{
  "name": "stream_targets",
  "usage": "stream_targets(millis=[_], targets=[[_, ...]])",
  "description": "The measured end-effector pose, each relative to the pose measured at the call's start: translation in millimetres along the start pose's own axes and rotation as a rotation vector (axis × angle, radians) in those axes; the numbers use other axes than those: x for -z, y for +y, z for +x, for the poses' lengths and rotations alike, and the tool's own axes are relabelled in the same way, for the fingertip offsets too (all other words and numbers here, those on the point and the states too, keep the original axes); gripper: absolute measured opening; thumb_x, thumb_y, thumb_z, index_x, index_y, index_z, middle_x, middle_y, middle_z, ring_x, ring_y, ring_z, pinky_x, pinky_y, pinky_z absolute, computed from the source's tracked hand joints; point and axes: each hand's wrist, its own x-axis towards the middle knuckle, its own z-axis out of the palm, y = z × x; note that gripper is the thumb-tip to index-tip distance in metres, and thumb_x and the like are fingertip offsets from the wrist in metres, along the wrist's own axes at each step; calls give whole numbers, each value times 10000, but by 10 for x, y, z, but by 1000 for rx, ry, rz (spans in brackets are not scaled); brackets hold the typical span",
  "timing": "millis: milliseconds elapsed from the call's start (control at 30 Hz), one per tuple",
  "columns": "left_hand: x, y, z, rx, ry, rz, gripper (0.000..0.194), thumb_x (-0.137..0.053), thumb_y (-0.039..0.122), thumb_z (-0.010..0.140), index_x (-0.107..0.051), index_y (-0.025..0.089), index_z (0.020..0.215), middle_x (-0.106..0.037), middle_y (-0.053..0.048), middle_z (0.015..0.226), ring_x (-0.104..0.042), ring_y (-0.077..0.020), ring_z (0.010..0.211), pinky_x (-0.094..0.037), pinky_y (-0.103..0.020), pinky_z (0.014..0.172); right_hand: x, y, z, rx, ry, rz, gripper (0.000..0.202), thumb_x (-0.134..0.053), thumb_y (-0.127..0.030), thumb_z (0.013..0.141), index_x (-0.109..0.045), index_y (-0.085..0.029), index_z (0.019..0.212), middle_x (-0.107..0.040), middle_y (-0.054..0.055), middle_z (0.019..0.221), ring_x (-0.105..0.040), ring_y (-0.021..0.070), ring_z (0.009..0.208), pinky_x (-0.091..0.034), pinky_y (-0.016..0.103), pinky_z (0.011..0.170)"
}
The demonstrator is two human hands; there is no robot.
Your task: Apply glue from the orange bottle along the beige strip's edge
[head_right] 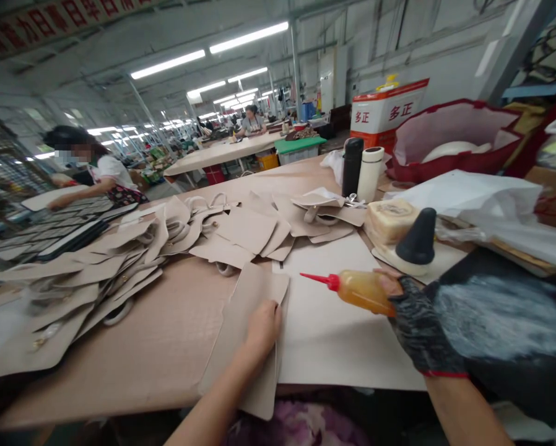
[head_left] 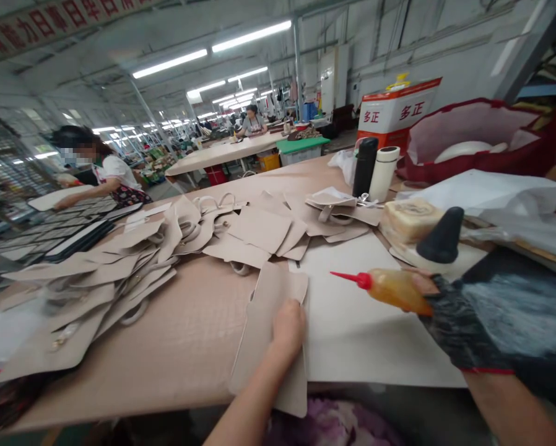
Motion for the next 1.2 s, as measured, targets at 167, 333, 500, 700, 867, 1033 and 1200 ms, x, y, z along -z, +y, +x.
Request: stream_targets(millis=[167,333,500,700,867,1033,1200], targets=[[57,-108,140,18,-3,-197,237,-436,197,866,-666,141,861,-694,-92,893,-628,-189,841,-421,-240,716,-321,104,5,-15,-89,-13,416,-484,-575,795,-573,-214,982,-613,77,920,-582,282,850,-472,431,784],[17,-140,163,20,-4,-266,240,-448,209,857,-676,148,903,-697,-87,942,-628,-180,871,-427,-228,730,-544,97,-4,85,-121,-65,390,-488,-566,806,-563,-224,977,-601,86,922,-575,276,855,-462,438,807],[-4,-145,171,22,5,-289,230,-459,205,849,-681,153,880,-703,-82,894,-631,-182,833,-423,-239,707,-683,71,22,210,-64,-129,410,-473,-571,820,-565,-205,981,-600,89,935,-574,274,864,-464,452,830],[-3,-141,168,15,7,-293,242,-451,227,860,-681,163,902,-702,-80,926,-632,-181,851,-424,-237,710,-782,50,89,279,-45,-145,397,-473,-545,837,-554,-192,998,-600,107,955,-574,264,886,-469,422,839],[-18,-143,176,3,12,-314,245,-462,242,858,-685,159,915,-702,-80,929,-632,-184,853,-428,-241,710,-802,92,141,261,-92,-158,391,-481,-545,830,-561,-197,988,-611,91,942,-585,258,865,-466,427,834],[-23,-136,171,-10,12,-307,240,-465,237,861,-683,159,924,-701,-74,938,-630,-185,858,-431,-242,716,-814,128,196,240,-78,-136,392,-491,-528,819,-553,-178,985,-606,96,938,-580,256,866,-471,427,829],[-21,-120,164,-9,8,-309,234,-470,234,862,-681,157,925,-702,-76,934,-630,-186,853,-431,-244,720,-765,79,206,240,-151,-141,364,-493,-524,810,-575,-199,951,-607,98,918,-581,271,875,-464,439,839]])
